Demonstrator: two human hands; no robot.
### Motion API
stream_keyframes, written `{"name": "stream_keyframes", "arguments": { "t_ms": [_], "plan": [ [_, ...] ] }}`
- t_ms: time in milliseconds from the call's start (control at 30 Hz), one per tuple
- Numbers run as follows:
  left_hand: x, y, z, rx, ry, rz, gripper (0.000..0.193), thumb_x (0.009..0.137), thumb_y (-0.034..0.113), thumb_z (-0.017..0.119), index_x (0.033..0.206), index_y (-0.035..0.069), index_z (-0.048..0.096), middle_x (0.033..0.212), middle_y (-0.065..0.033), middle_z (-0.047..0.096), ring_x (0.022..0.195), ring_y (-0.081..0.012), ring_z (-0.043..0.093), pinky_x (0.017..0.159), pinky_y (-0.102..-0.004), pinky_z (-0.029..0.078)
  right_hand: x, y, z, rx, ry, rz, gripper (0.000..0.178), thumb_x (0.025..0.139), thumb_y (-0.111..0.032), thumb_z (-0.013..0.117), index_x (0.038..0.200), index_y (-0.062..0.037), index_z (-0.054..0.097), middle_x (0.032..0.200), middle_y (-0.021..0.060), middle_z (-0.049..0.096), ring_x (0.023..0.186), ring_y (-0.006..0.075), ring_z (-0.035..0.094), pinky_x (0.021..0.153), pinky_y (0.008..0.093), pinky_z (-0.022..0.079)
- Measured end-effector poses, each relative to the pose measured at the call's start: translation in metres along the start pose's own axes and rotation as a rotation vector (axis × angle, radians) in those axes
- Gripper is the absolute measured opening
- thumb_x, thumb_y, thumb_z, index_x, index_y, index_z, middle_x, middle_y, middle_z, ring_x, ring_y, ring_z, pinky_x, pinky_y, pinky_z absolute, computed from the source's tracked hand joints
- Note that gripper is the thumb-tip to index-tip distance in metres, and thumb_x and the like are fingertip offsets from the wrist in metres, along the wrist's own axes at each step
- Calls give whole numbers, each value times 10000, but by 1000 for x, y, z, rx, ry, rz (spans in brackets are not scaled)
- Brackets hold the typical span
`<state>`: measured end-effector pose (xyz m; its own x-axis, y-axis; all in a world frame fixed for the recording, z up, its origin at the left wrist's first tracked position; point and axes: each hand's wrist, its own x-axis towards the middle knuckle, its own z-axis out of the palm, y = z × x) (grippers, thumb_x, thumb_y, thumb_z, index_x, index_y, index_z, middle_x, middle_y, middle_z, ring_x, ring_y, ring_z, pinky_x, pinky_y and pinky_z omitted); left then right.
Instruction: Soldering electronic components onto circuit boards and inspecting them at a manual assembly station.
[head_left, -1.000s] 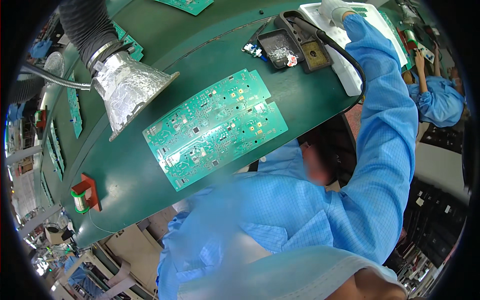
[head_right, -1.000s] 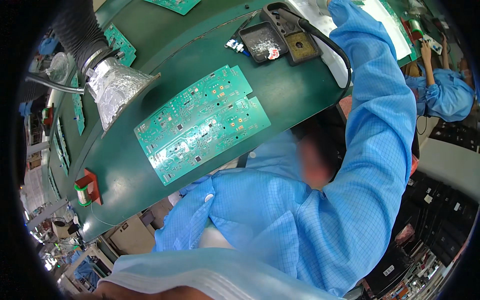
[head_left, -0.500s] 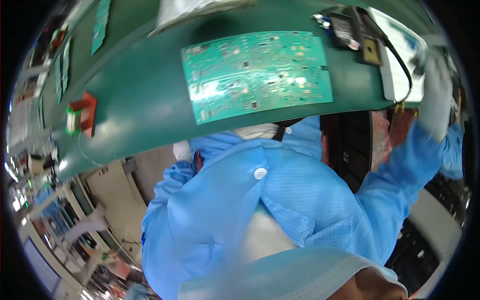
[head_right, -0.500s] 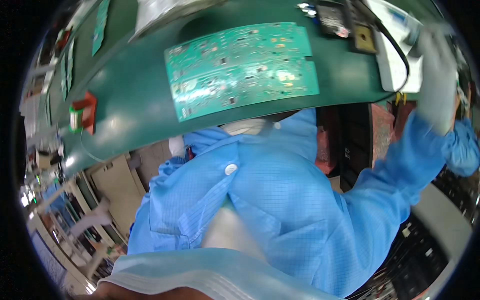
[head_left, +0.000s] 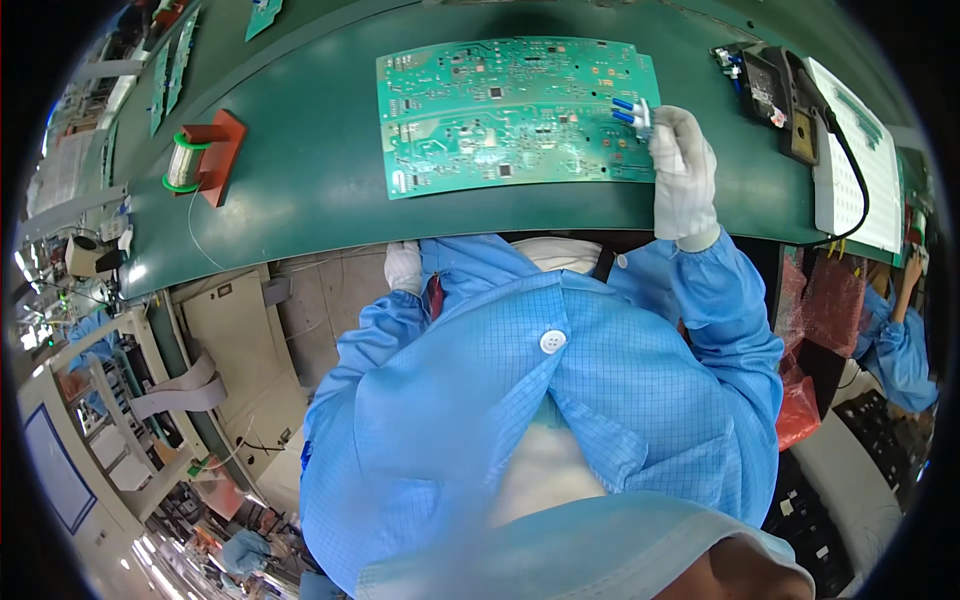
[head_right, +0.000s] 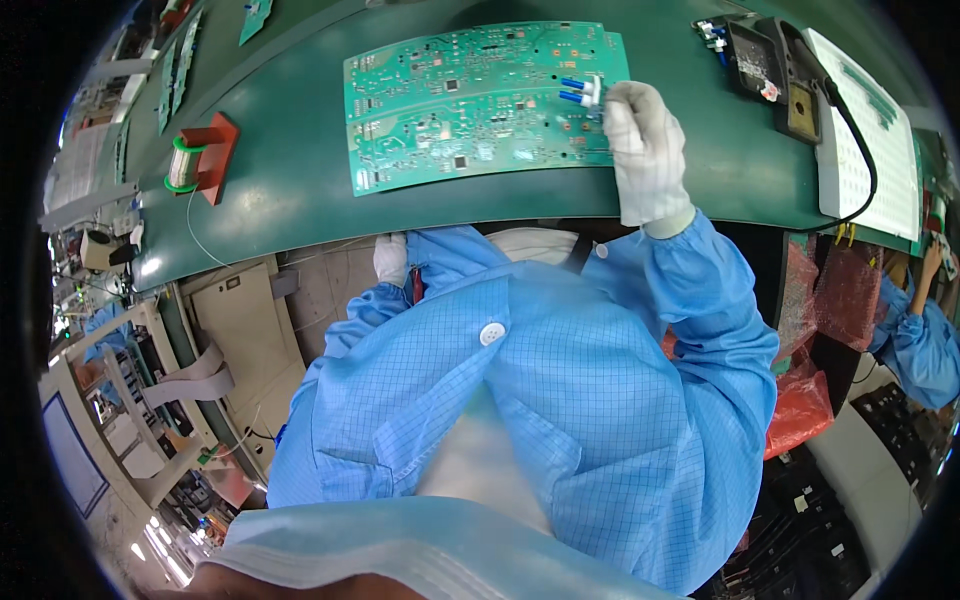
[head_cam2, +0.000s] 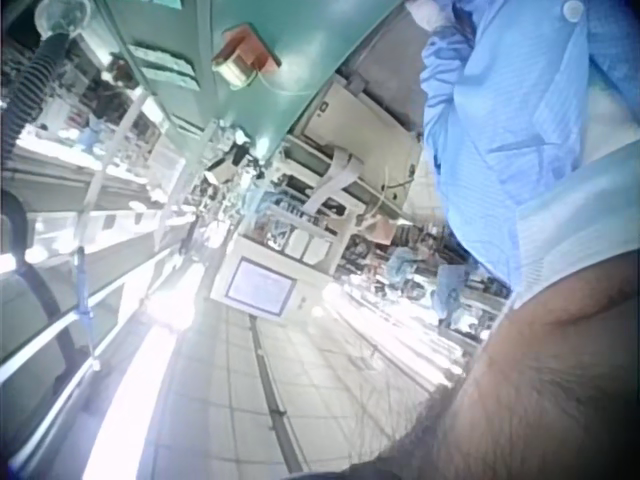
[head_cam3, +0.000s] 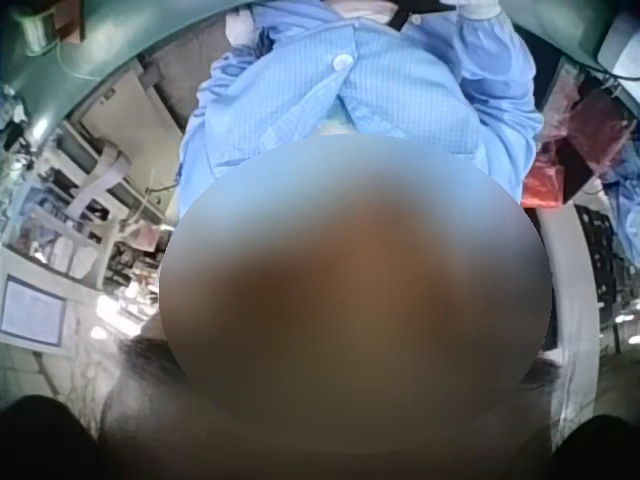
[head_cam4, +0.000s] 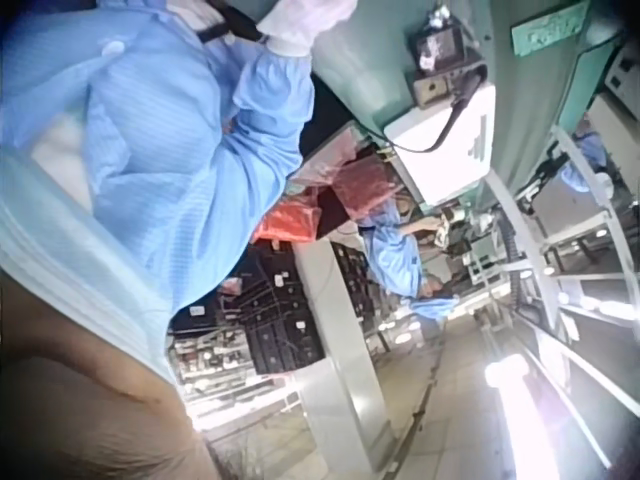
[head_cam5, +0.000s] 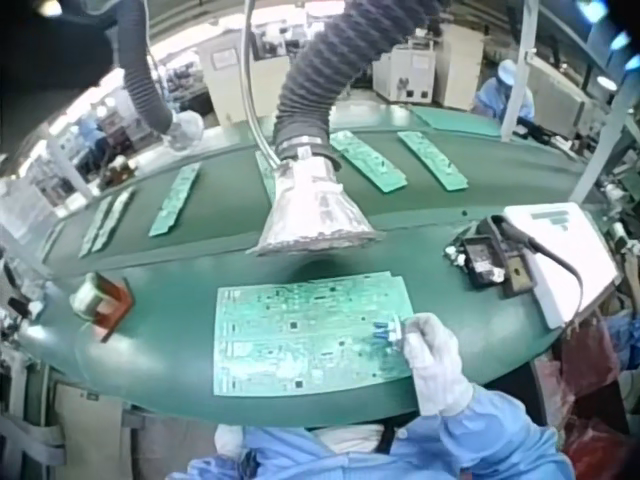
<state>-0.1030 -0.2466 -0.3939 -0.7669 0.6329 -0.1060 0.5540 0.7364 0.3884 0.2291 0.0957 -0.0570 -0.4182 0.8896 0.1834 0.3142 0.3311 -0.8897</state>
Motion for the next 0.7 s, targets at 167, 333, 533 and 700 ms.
{"name": "stream_keyframes", "arguments": {
  "t_ms": [167,333,533,700],
  "plan": [
    [-9,16,-12,-39,29,-22,511,986,450,488,1089,-17,668,1009,-335,655,940,-504,626,824,-543,516,3,-7,1,111,104,34,325,1031,-250,516,1154,40,596,925,75,644,821,118,568,752,259,473],
    [-13,50,-34,-44,48,-122,489,984,435,493,998,-16,680,942,-318,669,845,-488,651,738,-548,541,6,-2,-10,181,144,48,344,1042,-240,502,1161,77,564,959,126,695,903,180,670,842,292,520],
    [-6,61,-40,133,-75,-125,465,975,407,509,917,-18,686,881,-311,671,832,-481,659,729,-536,550,5,14,-2,300,118,102,341,1042,-230,500,1179,79,553,967,137,689,915,195,669,857,310,530],
    [-28,109,-99,-44,-30,-140,404,965,342,544,962,-43,666,913,-302,675,836,-454,665,728,-496,559,3,5,-11,210,83,80,353,1045,-249,498,1182,73,548,960,119,675,870,175,646,806,299,520]
  ]
}}
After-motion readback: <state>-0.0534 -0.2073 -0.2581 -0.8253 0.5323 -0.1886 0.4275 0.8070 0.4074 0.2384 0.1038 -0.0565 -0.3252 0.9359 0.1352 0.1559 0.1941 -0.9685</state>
